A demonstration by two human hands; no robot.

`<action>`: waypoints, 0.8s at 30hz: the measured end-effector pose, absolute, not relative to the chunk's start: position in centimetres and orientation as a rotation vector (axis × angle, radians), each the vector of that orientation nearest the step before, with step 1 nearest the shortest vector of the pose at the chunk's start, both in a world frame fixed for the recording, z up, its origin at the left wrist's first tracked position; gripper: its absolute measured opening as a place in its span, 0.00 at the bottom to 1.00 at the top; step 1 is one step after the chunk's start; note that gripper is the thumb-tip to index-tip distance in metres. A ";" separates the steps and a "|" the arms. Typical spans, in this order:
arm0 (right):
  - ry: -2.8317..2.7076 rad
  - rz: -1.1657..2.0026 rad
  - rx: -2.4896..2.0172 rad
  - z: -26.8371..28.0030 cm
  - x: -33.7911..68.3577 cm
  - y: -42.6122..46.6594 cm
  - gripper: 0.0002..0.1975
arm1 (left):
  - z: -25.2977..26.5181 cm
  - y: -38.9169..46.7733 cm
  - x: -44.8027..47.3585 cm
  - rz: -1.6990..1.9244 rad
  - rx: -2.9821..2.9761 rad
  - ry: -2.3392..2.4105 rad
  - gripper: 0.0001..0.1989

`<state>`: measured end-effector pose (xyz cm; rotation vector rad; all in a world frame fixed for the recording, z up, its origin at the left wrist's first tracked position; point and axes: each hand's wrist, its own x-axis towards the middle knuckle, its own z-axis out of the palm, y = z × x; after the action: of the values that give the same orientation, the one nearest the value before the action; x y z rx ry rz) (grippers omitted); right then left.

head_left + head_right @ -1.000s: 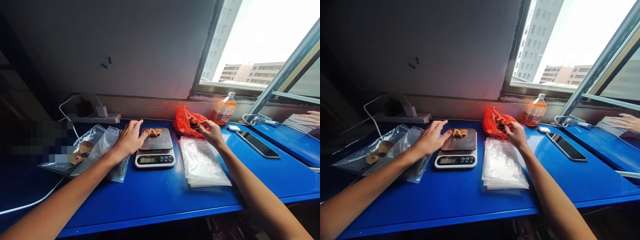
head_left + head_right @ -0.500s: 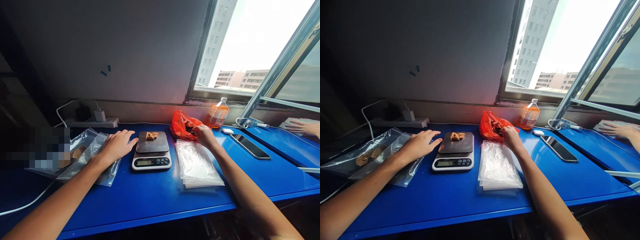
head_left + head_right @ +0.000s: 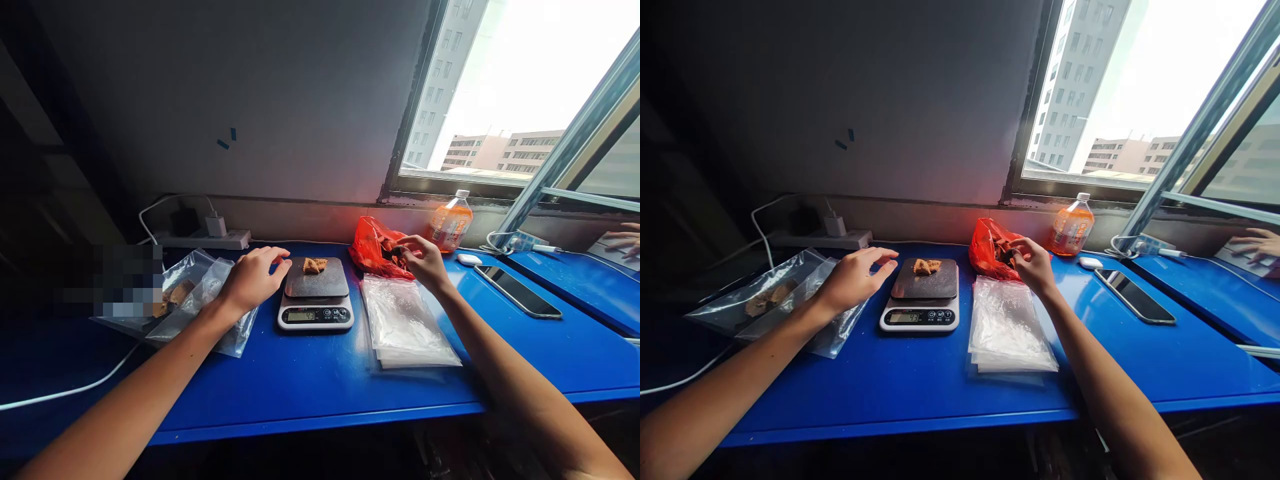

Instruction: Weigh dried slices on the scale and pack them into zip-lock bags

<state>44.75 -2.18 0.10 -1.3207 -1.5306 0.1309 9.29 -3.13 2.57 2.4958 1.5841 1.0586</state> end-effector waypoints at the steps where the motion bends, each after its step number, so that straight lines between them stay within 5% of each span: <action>1: -1.513 0.235 -1.245 0.6 44.1 -2.8 0.11 | 2.7 -3.4 9.4 1.097 2.502 1.542 0.17; 7: -1.683 0.516 -0.943 3.1 39.2 -6.9 0.10 | 3.6 -5.6 10.6 1.171 2.689 1.221 0.17; 13: -1.821 0.825 -0.802 3.6 36.0 -9.9 0.12 | 3.2 -7.4 12.0 1.030 2.793 0.819 0.28; 24: -1.807 0.905 -0.790 3.2 35.1 -10.2 0.13 | 2.9 -7.6 12.5 1.014 2.794 0.775 0.10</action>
<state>35.14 -10.21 3.21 -0.7898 -1.8073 0.9050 12.47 -7.55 2.95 2.7942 0.7748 1.0137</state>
